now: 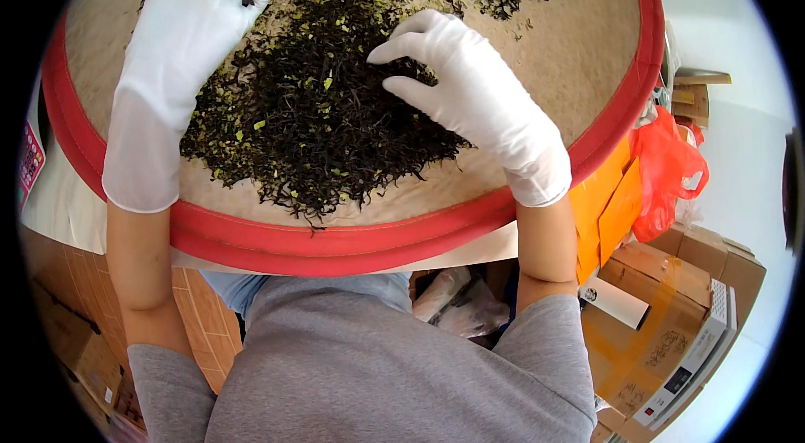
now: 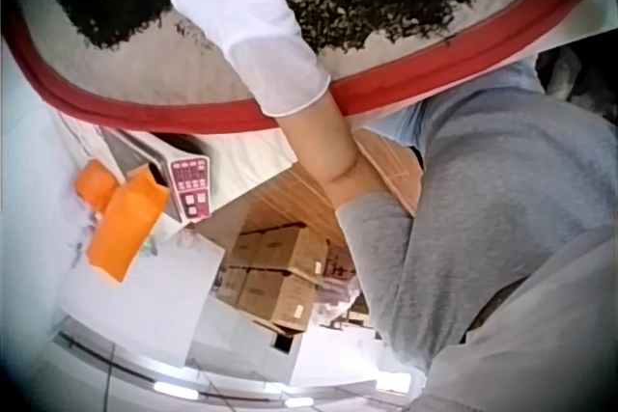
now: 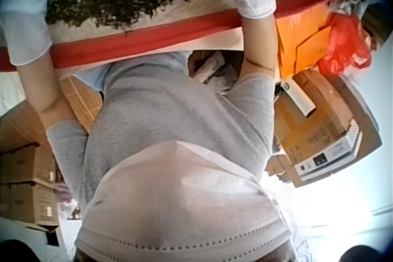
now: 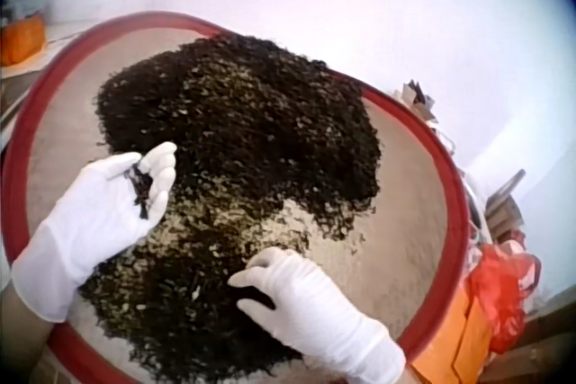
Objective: The person wearing white gloves sorts through a pile of dried tea leaves on a large circular tray. They pick up small handfuls of leaves, separate them, and place the sorted portions back onto the tray.
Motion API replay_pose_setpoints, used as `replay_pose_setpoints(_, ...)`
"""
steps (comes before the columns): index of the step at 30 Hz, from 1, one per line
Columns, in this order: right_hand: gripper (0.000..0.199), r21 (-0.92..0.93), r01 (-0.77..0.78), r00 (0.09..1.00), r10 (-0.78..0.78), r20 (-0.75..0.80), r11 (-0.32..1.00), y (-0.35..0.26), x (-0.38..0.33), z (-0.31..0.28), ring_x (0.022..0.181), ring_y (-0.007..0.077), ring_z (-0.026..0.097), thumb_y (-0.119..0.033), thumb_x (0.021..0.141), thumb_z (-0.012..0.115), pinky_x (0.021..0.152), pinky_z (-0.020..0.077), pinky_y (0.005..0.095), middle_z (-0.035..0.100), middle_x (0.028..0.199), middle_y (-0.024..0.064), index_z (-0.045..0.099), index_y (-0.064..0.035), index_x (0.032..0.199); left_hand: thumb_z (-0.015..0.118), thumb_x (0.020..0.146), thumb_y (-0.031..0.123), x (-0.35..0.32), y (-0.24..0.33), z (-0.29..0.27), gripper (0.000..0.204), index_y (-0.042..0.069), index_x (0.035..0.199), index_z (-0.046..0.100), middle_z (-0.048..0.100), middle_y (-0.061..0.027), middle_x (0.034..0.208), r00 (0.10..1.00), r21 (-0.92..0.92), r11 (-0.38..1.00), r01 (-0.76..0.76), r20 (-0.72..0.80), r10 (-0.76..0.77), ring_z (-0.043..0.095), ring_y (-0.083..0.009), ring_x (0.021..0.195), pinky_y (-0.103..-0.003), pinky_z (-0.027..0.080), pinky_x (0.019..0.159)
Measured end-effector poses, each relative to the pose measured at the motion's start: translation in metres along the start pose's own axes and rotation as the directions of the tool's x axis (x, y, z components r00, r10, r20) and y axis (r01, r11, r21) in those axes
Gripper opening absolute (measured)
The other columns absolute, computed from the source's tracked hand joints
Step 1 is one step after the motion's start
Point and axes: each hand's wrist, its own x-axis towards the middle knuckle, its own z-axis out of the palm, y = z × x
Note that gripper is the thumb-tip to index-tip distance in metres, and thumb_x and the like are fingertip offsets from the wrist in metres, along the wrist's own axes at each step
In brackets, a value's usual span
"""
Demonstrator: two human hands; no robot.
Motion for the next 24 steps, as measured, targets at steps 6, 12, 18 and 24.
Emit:
replay_pose_setpoints(6,0.014,0.029,-0.086,0.993,0.083,0.087,0.996,-0.002,0.0,0.002,0.089,0.0294,0.065,-0.009,0.085,0.07,0.08,0.053,0.0347,0.066,0.093,0.0108,0.071,-0.0063,0.099,0.043,0.103,0.018,-0.003,0.001,-0.001,0.033,0.005,0.128,0.061,0.068,-0.0049,0.115,0.999,-0.04,0.999,0.023,0.047,-0.021,0.066,-0.0183,0.103,-0.034,0.054,0.088)
replay_pose_setpoints(12,0.014,0.131,-0.258,0.954,0.274,-0.119,0.957,-0.003,-0.001,-0.008,0.088,0.0377,0.066,-0.015,0.09,0.063,0.079,0.0537,0.0417,0.068,0.092,0.0184,0.069,-0.0027,0.093,0.043,0.103,0.018,-0.001,0.004,-0.004,0.033,0.005,0.126,0.062,0.069,-0.0056,0.115,0.997,-0.034,0.999,0.028,0.074,-0.026,0.066,-0.0194,0.103,-0.035,0.054,0.089)
replay_pose_setpoints(18,0.033,-0.188,-0.602,0.792,0.611,-0.018,0.776,0.039,-0.028,-0.051,0.072,0.0204,0.067,-0.029,0.098,0.052,0.067,0.0519,0.0329,0.068,0.078,0.0105,0.068,-0.0004,0.103,0.028,0.107,0.008,0.031,0.023,-0.047,0.042,-0.004,0.147,0.036,0.041,-0.0089,0.154,0.746,0.04,0.973,0.229,0.634,-0.202,0.045,-0.0178,0.136,-0.033,0.034,0.115)
replay_pose_setpoints(24,0.034,-0.261,-0.676,0.638,0.725,0.261,0.689,0.014,-0.038,-0.053,0.071,0.0266,0.069,-0.03,0.096,0.05,0.07,0.0539,0.0378,0.07,0.079,0.0145,0.069,-0.0023,0.101,0.027,0.107,0.013,0.03,0.02,-0.052,0.046,-0.004,0.149,0.033,0.04,-0.0115,0.154,0.762,-0.082,0.948,0.307,0.618,-0.193,0.041,-0.0218,0.139,-0.035,0.032,0.116)
